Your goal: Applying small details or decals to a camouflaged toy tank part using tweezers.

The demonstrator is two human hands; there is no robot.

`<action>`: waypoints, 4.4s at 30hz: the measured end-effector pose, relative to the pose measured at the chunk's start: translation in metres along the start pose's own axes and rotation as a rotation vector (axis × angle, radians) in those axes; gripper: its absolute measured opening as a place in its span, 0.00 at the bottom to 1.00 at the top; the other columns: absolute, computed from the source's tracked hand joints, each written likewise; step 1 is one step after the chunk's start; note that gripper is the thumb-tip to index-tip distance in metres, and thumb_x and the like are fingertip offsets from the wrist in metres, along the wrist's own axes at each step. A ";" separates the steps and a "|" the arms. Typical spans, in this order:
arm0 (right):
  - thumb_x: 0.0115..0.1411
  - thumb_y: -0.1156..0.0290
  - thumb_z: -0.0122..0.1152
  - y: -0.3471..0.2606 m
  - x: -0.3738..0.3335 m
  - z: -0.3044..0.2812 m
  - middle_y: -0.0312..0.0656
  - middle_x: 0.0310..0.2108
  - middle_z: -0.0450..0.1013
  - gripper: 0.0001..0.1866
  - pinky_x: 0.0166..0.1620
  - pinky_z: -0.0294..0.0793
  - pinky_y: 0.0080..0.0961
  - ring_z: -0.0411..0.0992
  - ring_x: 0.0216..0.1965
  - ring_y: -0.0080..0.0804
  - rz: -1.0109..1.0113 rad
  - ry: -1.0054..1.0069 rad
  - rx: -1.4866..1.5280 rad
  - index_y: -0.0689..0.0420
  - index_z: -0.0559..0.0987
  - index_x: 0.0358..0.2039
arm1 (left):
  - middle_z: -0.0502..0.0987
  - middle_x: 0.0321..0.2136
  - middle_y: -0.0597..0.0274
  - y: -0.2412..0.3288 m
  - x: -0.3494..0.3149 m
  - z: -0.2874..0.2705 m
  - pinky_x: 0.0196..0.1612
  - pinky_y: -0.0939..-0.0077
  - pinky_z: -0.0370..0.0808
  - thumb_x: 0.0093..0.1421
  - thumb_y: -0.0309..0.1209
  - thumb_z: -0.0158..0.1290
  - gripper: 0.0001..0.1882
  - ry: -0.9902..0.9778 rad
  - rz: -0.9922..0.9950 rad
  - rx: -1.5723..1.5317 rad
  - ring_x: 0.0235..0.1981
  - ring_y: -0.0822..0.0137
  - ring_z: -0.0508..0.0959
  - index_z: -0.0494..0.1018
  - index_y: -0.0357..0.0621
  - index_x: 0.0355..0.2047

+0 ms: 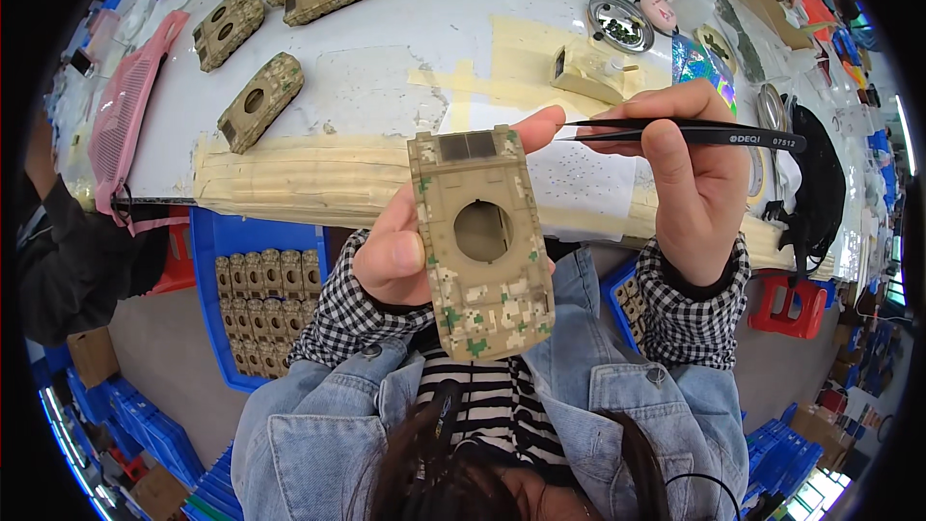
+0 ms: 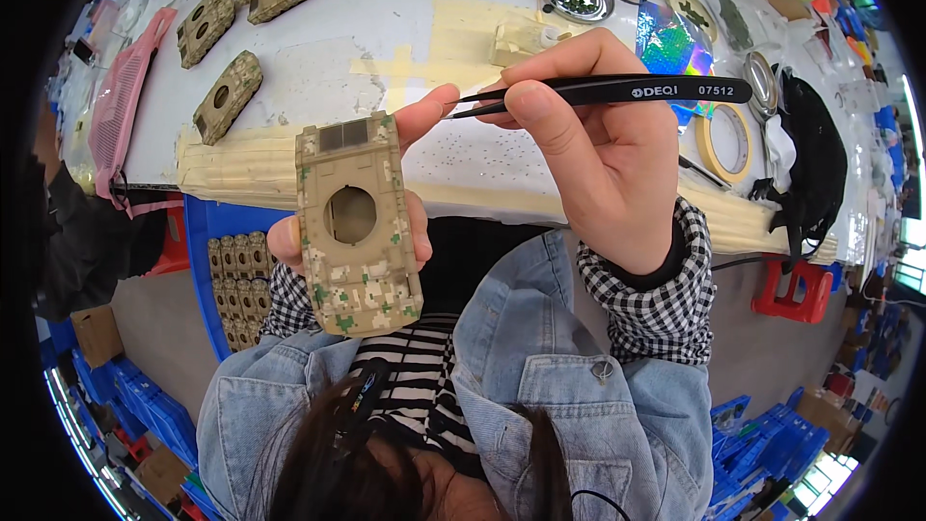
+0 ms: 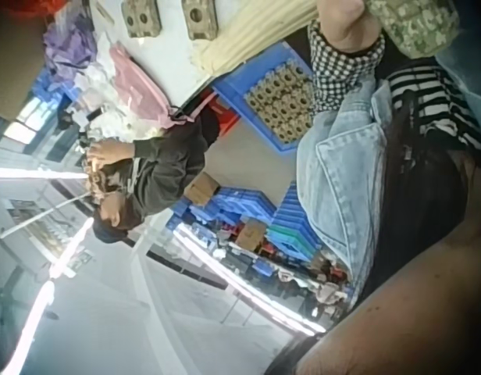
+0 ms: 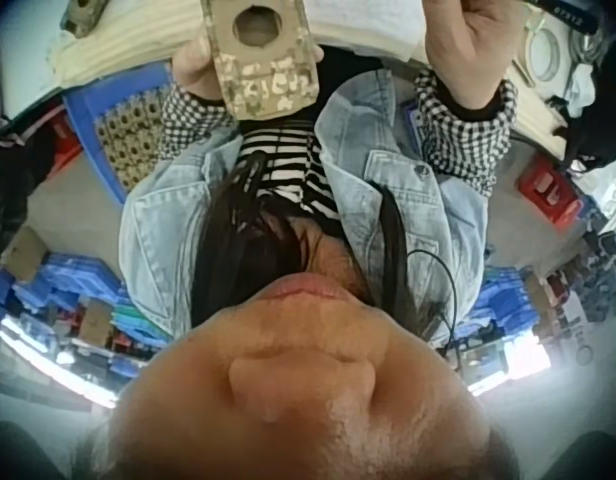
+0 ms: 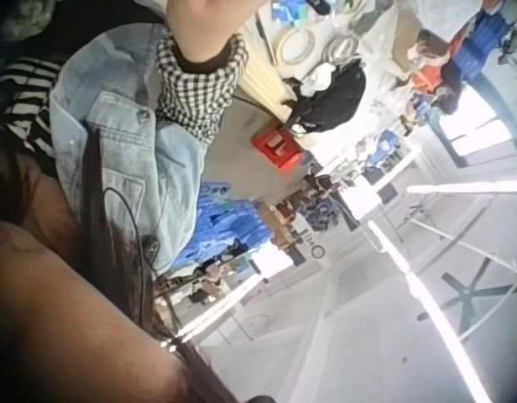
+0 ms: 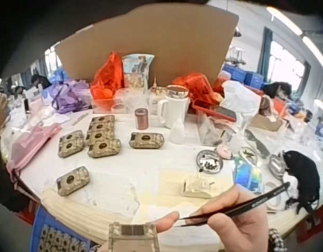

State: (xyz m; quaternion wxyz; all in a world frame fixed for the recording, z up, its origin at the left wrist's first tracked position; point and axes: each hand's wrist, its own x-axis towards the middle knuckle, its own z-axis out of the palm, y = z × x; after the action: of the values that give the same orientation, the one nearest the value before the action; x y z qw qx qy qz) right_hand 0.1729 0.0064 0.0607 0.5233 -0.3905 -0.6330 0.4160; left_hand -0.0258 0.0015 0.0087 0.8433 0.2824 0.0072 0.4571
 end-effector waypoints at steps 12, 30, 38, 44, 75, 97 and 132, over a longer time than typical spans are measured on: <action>0.62 0.69 0.47 0.002 -0.001 0.000 0.49 0.33 0.72 0.11 0.39 0.75 0.26 0.74 0.34 0.34 -0.025 0.014 -0.006 0.65 0.66 0.36 | 0.33 0.58 0.25 -0.001 0.003 -0.004 0.33 0.65 0.79 0.49 0.44 0.58 0.50 -0.033 0.016 0.002 0.38 0.47 0.76 0.41 0.30 0.60; 0.61 0.74 0.50 0.003 -0.002 0.003 0.43 0.30 0.71 0.08 0.40 0.74 0.20 0.72 0.34 0.25 -0.028 0.031 0.113 0.67 0.67 0.36 | 0.38 0.61 0.36 -0.008 0.000 -0.009 0.45 0.65 0.72 0.49 0.45 0.56 0.48 -0.136 0.043 -0.078 0.48 0.55 0.70 0.43 0.30 0.60; 0.62 0.67 0.47 0.005 -0.003 -0.003 0.49 0.33 0.71 0.12 0.40 0.73 0.24 0.73 0.35 0.32 -0.085 -0.049 -0.131 0.65 0.66 0.35 | 0.40 0.60 0.35 -0.002 0.000 -0.004 0.47 0.63 0.70 0.48 0.46 0.56 0.49 -0.032 -0.030 0.057 0.51 0.51 0.65 0.43 0.30 0.60; 0.63 0.66 0.45 0.004 -0.004 0.002 0.50 0.34 0.70 0.13 0.39 0.75 0.26 0.74 0.34 0.33 -0.026 0.017 -0.001 0.66 0.66 0.35 | 0.38 0.58 0.28 -0.007 0.002 -0.011 0.38 0.64 0.76 0.48 0.46 0.57 0.50 -0.092 0.023 -0.051 0.43 0.48 0.72 0.42 0.30 0.60; 0.64 0.70 0.42 0.012 -0.005 0.005 0.50 0.33 0.70 0.10 0.41 0.77 0.32 0.74 0.35 0.36 -0.108 0.072 0.008 0.65 0.66 0.34 | 0.34 0.58 0.23 -0.004 0.005 -0.003 0.32 0.65 0.80 0.45 0.45 0.62 0.54 0.024 0.012 0.055 0.37 0.46 0.76 0.41 0.26 0.59; 0.64 0.70 0.40 0.012 -0.004 0.006 0.50 0.33 0.69 0.11 0.40 0.77 0.31 0.74 0.34 0.36 -0.090 0.081 0.012 0.66 0.66 0.33 | 0.34 0.58 0.26 -0.003 0.005 -0.001 0.31 0.65 0.80 0.44 0.47 0.62 0.55 0.040 -0.025 0.069 0.37 0.46 0.76 0.42 0.27 0.59; 0.63 0.66 0.45 -0.004 -0.009 0.018 0.56 0.30 0.71 0.12 0.44 0.74 0.37 0.74 0.33 0.42 -0.288 -0.111 -0.090 0.65 0.64 0.33 | 0.54 0.58 0.46 -0.012 0.008 0.010 0.57 0.61 0.63 0.61 0.47 0.37 0.33 0.328 0.038 0.146 0.58 0.57 0.59 0.49 0.36 0.59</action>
State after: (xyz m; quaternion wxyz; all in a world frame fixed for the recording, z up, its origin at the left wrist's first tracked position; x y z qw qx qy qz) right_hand 0.1563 -0.0057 0.0598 0.5237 -0.2949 -0.7284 0.3289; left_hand -0.0089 -0.0021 0.0131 0.7993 0.2644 0.1725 0.5113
